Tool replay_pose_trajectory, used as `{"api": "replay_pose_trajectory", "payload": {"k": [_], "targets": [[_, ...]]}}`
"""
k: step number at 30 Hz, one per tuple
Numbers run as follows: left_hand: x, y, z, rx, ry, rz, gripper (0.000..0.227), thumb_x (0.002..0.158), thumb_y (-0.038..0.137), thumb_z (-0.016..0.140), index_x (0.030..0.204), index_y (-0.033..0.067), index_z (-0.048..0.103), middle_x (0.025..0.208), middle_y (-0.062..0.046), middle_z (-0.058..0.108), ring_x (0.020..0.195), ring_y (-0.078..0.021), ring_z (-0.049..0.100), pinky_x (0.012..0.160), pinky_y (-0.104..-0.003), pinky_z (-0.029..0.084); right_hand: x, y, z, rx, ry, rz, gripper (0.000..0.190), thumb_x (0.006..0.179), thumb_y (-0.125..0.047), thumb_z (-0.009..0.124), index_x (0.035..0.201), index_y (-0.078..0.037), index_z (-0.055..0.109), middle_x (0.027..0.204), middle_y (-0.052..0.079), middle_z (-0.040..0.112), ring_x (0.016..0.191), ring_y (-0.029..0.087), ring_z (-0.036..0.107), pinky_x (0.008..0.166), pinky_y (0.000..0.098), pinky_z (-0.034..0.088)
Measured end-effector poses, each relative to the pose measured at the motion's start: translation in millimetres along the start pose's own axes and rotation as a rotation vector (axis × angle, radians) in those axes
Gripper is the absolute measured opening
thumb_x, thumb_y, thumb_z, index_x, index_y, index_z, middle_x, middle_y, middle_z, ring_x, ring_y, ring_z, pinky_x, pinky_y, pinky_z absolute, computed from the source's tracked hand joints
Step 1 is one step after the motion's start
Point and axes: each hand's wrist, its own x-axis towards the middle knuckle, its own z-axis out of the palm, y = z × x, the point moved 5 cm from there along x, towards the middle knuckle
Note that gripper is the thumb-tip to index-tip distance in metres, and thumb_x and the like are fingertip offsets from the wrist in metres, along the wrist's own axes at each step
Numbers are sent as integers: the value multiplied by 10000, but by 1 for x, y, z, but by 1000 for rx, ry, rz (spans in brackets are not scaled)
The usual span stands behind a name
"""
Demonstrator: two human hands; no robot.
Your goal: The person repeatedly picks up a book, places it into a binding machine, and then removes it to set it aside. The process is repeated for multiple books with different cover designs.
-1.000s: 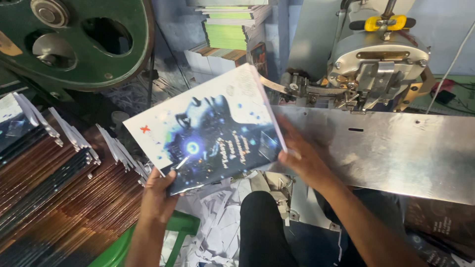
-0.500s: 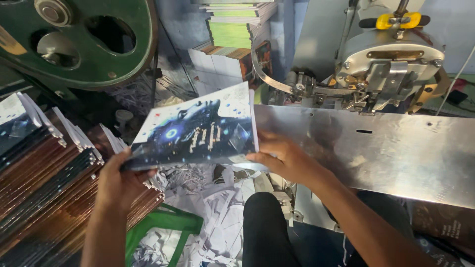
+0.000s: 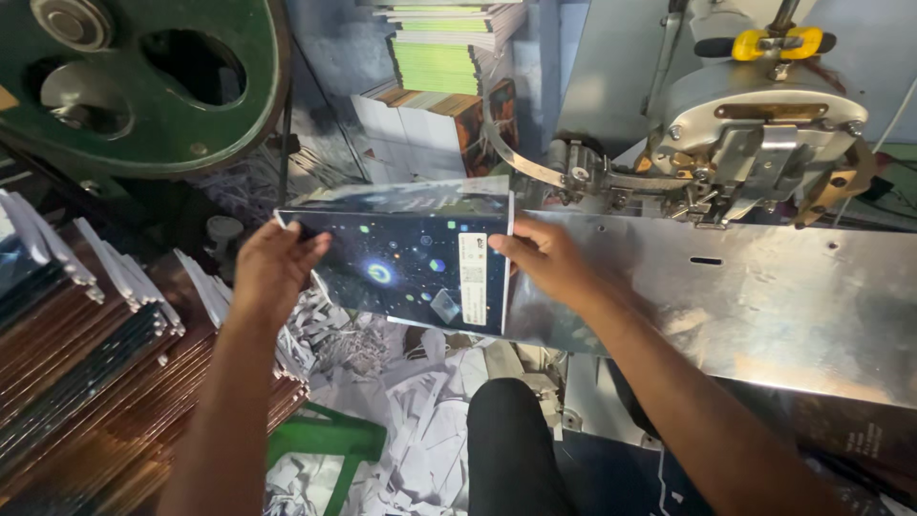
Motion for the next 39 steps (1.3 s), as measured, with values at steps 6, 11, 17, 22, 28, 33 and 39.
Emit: {"api": "replay_pose_trajectory", "payload": {"k": [6,11,17,22,28,33,39], "targets": [[43,-48,10,236,86,-11,186,1051,100,539,1113,-68,590,1010,-168,660,840,-295,763,751,-349,660,2,18,-22,-218,177,117,371,992,-290,596,1219,-5,667,924,80,736,791,136,706,660,352,609],[70,-74,26,381,17,-91,199,1022,128,542,1105,-36,616,925,-127,698,702,-236,741,581,-344,621,4,5,-36,-1079,275,221,437,1067,-379,560,1087,45,663,848,263,706,832,423,698,800,518,548],[84,-97,34,602,107,-147,199,965,193,653,1011,1,679,819,-96,693,544,-164,658,431,-326,539,-15,-12,-44,-779,377,324,434,970,-387,613,842,27,629,533,160,662,486,271,703,561,415,565],[83,-102,48,649,155,-96,229,897,195,772,869,-20,697,711,-82,671,502,-153,625,405,-313,526,-34,-22,-52,-691,476,288,523,970,-385,661,620,3,629,470,122,622,386,209,645,442,345,519],[70,-94,76,951,148,-34,313,833,297,817,783,6,713,683,-128,703,529,-189,675,495,-340,556,-51,-25,-74,-687,527,328,466,948,-391,675,677,-12,650,515,115,644,436,208,683,463,356,545],[57,-90,111,1188,151,160,335,756,384,851,782,59,771,685,-107,723,626,-238,677,638,-378,520,-70,-32,-100,-900,544,261,486,960,-422,663,684,-23,679,539,139,661,502,256,705,554,373,557],[39,-110,145,1021,61,-42,318,808,337,810,751,41,709,677,-110,699,637,-269,724,656,-383,564,-94,-39,-136,-1078,615,218,516,965,-454,676,721,0,680,646,201,650,585,381,645,607,467,519]]}}
